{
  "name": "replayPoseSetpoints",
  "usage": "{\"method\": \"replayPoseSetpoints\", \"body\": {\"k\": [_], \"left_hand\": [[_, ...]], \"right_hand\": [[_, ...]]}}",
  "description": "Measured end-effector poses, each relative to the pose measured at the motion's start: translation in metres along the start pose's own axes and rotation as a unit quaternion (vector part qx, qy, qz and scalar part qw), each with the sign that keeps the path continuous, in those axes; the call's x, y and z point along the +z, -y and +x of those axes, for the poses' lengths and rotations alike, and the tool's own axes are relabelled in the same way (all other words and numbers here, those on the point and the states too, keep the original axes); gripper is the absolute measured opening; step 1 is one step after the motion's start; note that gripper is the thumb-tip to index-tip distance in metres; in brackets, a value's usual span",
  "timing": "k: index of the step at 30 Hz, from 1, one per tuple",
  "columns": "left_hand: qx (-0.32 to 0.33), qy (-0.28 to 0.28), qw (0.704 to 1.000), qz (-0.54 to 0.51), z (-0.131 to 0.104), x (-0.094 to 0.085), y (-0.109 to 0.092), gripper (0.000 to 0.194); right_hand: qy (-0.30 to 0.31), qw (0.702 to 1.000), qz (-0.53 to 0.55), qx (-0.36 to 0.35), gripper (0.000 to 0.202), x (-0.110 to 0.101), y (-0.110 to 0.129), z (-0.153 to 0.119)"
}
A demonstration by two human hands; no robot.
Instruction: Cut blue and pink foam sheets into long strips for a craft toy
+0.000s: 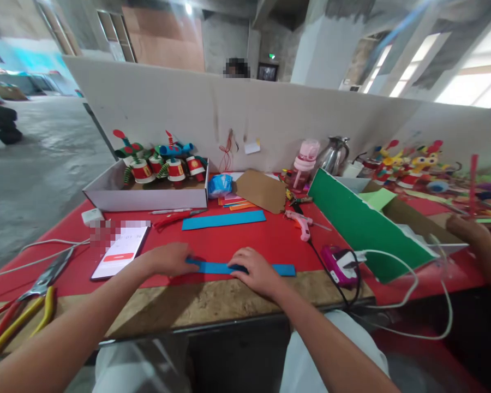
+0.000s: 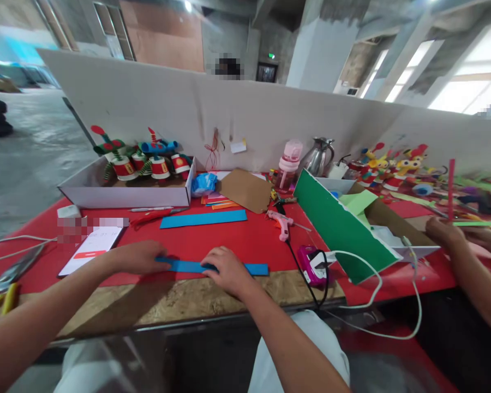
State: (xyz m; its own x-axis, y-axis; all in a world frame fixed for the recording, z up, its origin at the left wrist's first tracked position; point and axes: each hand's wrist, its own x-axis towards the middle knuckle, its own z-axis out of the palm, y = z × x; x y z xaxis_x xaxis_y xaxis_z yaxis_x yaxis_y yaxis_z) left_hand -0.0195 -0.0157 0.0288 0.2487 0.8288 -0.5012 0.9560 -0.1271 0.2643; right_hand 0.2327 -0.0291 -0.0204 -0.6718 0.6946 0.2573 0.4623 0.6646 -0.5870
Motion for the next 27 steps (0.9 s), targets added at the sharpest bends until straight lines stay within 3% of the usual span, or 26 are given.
{"method": "replayPoseSetpoints", "body": {"k": [2, 4, 6, 8, 13, 18, 27], "left_hand": [[0.011, -0.142, 0.986, 0.086, -0.008, 0.004, -0.006, 0.027], [0.087, -0.217, 0.966, 0.113, -0.017, 0.011, -0.018, 0.017], [0.183, -0.197, 0.955, 0.127, -0.022, 0.021, -0.035, 0.014], [0.214, -0.164, 0.95, 0.158, -0.022, 0.033, -0.05, 0.017], [0.193, -0.152, 0.949, 0.196, -0.012, 0.052, -0.06, 0.022], [0.187, -0.153, 0.95, 0.197, -0.008, 0.054, -0.052, 0.023], [0.166, -0.162, 0.957, 0.176, 0.001, 0.054, -0.064, 0.018]], "right_hand": [[0.009, 1.0, -0.011, 0.006, 0.012, 0.004, -0.003, 0.002], [0.012, 1.0, -0.016, 0.008, 0.015, 0.001, -0.005, 0.002], [0.003, 1.0, -0.025, 0.012, 0.019, -0.006, -0.004, -0.001], [-0.011, 0.999, -0.035, 0.016, 0.019, -0.013, -0.004, -0.005], [-0.039, 0.999, -0.034, 0.012, 0.01, -0.022, -0.008, -0.013], [-0.006, 1.0, -0.029, -0.001, 0.014, -0.013, -0.014, -0.013], [0.008, 0.994, -0.101, 0.03, 0.01, -0.009, -0.01, -0.012]]}}
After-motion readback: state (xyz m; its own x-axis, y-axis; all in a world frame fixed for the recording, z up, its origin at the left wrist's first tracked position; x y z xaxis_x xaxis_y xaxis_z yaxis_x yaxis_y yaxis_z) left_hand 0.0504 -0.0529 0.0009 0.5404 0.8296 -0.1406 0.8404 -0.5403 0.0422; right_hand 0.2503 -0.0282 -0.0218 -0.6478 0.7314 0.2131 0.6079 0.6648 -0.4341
